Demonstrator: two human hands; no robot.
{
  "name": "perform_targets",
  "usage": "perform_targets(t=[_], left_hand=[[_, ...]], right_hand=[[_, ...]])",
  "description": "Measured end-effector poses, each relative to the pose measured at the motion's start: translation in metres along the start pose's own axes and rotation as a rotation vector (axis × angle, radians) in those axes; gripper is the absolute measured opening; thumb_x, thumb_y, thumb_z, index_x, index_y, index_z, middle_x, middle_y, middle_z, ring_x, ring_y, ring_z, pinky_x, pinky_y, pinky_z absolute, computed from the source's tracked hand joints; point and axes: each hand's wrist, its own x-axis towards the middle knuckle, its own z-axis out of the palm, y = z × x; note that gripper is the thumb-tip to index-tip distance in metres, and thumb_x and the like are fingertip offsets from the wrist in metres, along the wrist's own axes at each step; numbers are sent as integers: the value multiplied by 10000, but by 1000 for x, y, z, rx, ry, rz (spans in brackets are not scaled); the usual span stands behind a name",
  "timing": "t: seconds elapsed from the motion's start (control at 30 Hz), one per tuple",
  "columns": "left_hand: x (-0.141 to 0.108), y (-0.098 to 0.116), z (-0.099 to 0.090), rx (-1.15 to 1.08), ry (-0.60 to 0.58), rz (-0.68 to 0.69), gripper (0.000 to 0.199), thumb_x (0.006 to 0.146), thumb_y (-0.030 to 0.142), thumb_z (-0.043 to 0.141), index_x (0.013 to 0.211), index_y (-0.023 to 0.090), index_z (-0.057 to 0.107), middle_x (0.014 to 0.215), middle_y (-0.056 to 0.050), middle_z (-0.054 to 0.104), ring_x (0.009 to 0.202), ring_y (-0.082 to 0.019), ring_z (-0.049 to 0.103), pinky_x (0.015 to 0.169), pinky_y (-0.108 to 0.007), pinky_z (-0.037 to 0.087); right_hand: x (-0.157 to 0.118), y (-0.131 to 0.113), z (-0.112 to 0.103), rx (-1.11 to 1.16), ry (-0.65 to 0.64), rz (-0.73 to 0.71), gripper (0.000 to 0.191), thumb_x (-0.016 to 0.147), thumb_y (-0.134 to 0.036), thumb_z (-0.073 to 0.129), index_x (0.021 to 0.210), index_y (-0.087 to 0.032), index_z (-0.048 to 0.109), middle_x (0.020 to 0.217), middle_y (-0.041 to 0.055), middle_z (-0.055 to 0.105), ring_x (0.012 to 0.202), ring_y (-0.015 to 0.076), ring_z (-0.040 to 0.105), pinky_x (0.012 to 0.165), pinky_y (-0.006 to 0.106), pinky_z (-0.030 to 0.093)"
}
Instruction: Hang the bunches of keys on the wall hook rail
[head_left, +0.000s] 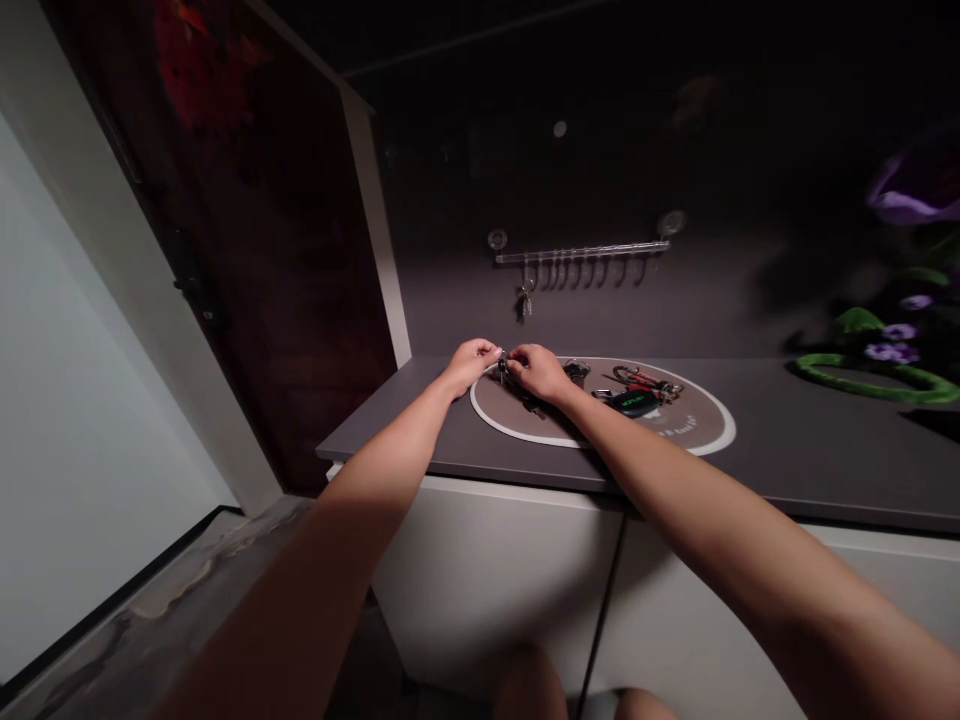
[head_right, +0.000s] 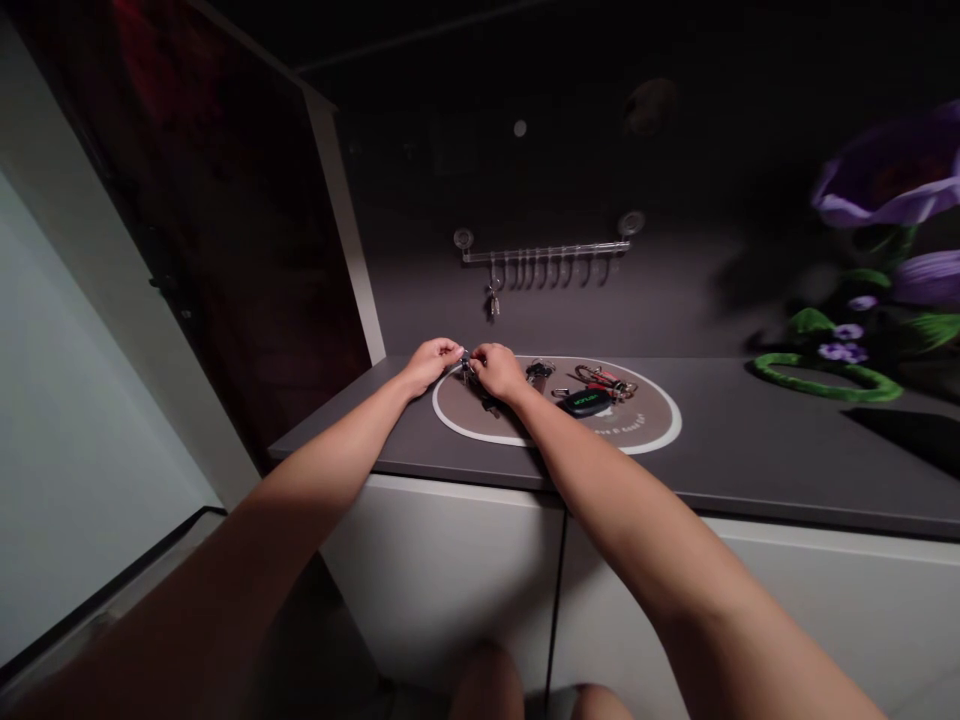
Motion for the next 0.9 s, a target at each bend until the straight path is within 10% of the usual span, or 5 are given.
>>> perform_targets(t=[0.5,0.9], left_hand=[[5,-3,2,-329,-39,-29,239,679,315,667,716,124,528,588,43,487,495,-30,406,489,-176,306],[4,-3,7,-319,-69,-8,355,616,414,694,752,132,528,602,44,483,494,-29,404,477,-175,299]], right_hand=[[0,-4,-2,514,124,103,109,723,-248,530,760,-161,584,698,-8,612,608,94,502,631,209,381],[2,5,-2,466,203,33,140,726,-282,526,730,-155,585,734,19,617,685,122,531,685,240,393]])
